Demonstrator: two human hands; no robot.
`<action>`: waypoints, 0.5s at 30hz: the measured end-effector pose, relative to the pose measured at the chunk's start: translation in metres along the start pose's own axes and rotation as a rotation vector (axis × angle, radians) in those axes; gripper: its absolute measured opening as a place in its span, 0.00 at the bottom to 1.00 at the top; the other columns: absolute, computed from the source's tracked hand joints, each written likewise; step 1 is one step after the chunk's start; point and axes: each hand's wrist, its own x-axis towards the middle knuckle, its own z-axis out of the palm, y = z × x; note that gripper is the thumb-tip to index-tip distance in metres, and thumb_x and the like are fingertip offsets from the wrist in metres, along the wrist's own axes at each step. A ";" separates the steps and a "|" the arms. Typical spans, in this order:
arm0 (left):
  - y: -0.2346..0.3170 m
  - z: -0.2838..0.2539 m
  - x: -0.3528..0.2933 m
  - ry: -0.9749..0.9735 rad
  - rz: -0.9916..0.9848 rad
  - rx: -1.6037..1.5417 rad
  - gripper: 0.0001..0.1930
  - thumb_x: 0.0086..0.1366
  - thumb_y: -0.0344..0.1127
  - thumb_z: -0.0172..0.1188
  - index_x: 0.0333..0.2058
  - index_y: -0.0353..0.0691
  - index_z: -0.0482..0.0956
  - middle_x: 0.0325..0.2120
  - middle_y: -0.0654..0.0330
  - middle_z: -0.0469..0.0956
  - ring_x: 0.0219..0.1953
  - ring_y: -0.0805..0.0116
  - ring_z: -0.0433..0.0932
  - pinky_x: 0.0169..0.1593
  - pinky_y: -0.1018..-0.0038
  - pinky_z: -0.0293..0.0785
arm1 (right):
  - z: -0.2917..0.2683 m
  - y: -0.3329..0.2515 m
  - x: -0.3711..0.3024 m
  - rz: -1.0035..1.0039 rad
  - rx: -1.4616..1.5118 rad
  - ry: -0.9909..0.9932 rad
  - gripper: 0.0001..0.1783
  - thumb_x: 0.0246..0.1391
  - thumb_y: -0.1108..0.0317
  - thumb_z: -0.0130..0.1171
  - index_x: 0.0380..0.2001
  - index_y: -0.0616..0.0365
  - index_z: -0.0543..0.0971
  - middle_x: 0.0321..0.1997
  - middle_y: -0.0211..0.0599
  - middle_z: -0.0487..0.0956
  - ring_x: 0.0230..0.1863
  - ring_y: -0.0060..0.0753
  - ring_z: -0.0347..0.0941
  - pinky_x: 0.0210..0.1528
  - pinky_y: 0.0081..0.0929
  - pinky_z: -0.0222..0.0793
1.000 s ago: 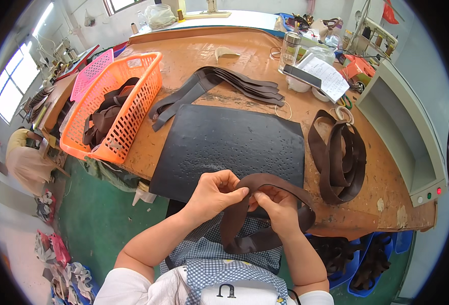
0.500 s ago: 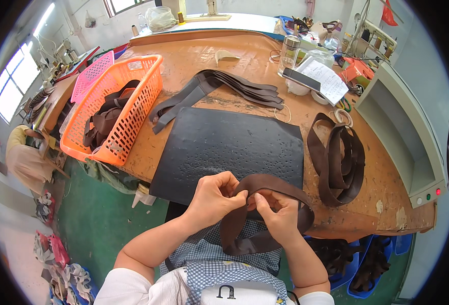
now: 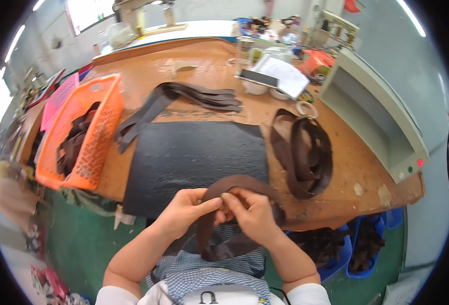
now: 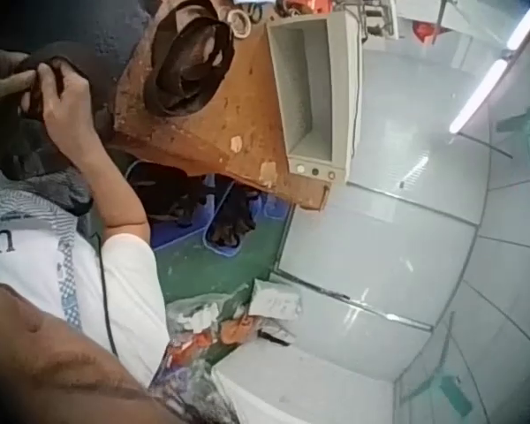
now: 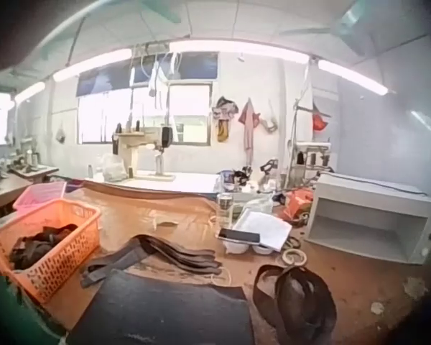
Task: Manually aligning and fitting together leather components for shoe upper assembly.
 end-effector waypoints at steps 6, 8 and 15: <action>0.036 0.022 0.008 -0.304 -0.140 0.140 0.11 0.68 0.38 0.62 0.32 0.34 0.81 0.18 0.66 0.77 0.19 0.81 0.74 0.23 0.83 0.67 | -0.086 -0.049 -0.068 -0.319 0.226 -0.584 0.06 0.59 0.73 0.58 0.33 0.66 0.80 0.26 0.45 0.82 0.24 0.31 0.78 0.27 0.26 0.73; 0.039 0.042 0.020 -0.446 -0.157 0.284 0.13 0.68 0.42 0.63 0.31 0.36 0.81 0.16 0.69 0.75 0.15 0.83 0.69 0.18 0.84 0.60 | -0.095 -0.054 -0.086 -0.540 0.419 -0.268 0.10 0.56 0.68 0.61 0.32 0.66 0.80 0.31 0.49 0.82 0.29 0.35 0.79 0.32 0.26 0.75; 0.030 0.086 0.074 -0.576 -0.085 0.310 0.19 0.72 0.45 0.56 0.29 0.37 0.82 0.19 0.70 0.77 0.14 0.85 0.66 0.17 0.84 0.58 | -0.126 -0.005 -0.072 0.060 0.373 -0.149 0.37 0.59 0.49 0.61 0.61 0.67 0.66 0.53 0.48 0.78 0.57 0.39 0.74 0.60 0.35 0.66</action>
